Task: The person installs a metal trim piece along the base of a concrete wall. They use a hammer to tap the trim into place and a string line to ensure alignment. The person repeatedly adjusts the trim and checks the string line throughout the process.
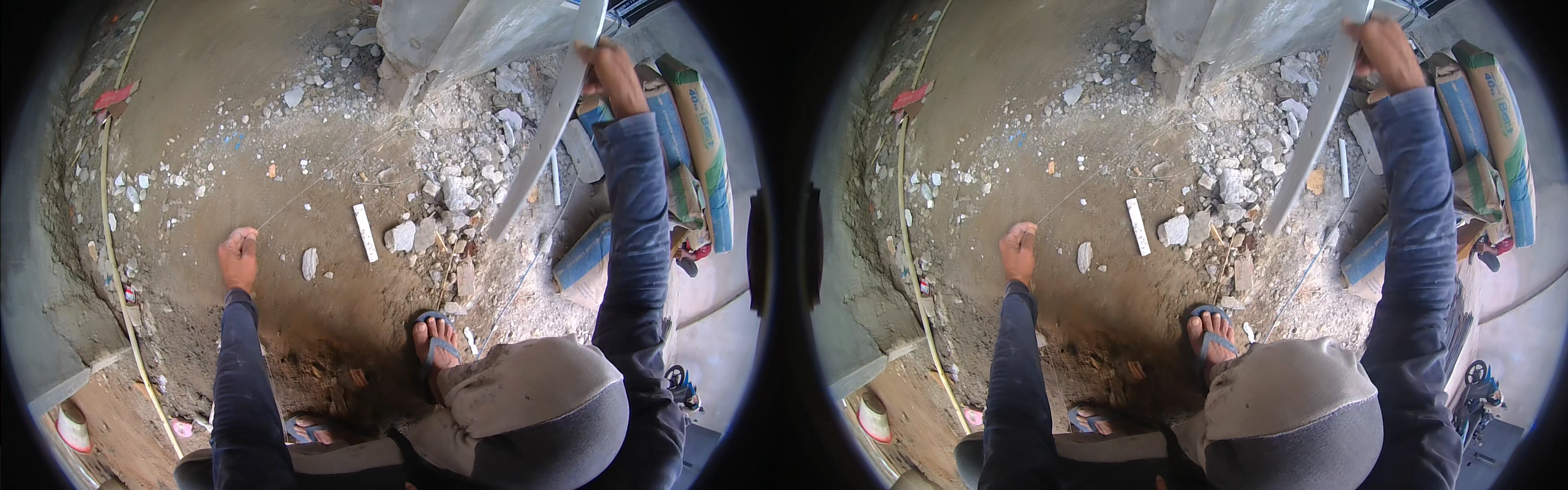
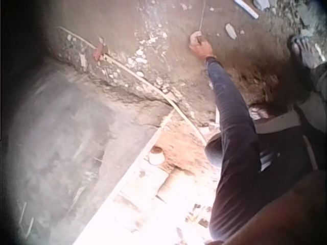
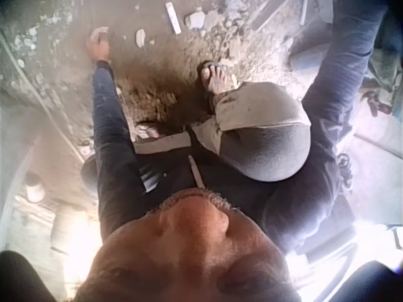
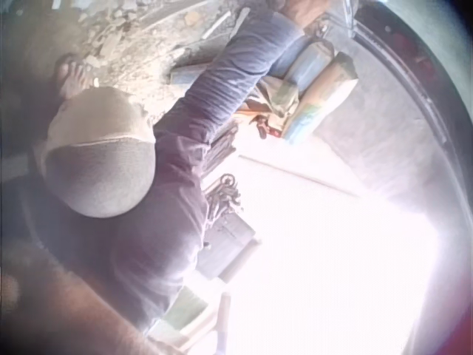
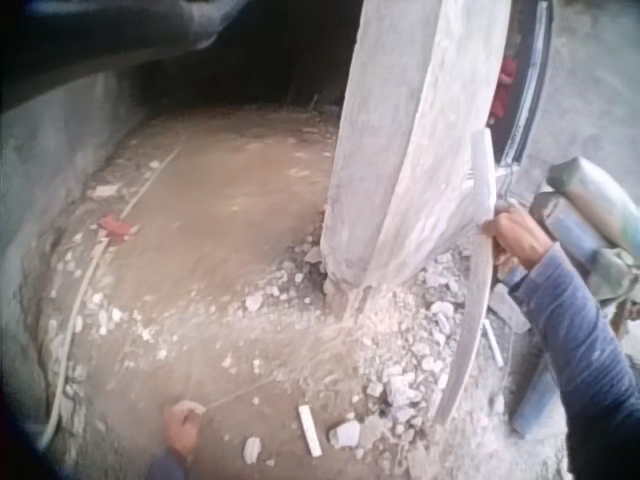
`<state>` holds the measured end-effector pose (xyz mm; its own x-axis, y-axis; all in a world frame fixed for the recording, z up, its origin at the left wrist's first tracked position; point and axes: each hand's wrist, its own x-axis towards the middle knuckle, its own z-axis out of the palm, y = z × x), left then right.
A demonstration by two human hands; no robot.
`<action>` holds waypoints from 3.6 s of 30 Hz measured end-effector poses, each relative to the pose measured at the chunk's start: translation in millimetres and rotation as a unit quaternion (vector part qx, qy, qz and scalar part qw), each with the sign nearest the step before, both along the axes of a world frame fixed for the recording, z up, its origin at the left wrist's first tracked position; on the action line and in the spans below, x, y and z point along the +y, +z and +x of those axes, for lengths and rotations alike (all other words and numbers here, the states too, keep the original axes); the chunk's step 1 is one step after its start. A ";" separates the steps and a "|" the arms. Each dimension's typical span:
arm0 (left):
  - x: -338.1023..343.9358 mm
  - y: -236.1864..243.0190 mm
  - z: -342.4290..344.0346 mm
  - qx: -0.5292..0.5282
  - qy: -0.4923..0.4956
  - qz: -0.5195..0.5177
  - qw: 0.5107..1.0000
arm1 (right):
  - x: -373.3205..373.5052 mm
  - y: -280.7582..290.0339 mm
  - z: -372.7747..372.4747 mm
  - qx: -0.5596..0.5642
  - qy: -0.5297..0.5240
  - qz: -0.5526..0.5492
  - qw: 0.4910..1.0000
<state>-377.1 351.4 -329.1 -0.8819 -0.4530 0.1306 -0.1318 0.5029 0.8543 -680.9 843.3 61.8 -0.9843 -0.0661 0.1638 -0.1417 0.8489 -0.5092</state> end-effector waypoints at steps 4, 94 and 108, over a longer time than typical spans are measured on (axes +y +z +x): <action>-14.3 -2.3 7.1 -0.032 0.024 0.025 0.999 | 65.4 -145.7 0.3 -0.211 -0.057 -0.016 0.976; 1.3 -11.5 7.3 -0.001 0.097 0.105 0.990 | -111.0 -19.8 7.6 0.366 0.144 -0.147 0.908; 4.3 -2.9 7.1 -0.010 0.099 0.093 0.991 | -65.9 -26.9 -48.3 0.299 0.158 0.079 0.938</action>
<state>-370.0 355.7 -331.9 -0.7755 -0.6312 0.0131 -0.2291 0.3007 0.9258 -729.2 777.3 34.9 -0.6471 -0.4083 0.6439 -0.6189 0.7745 -0.1308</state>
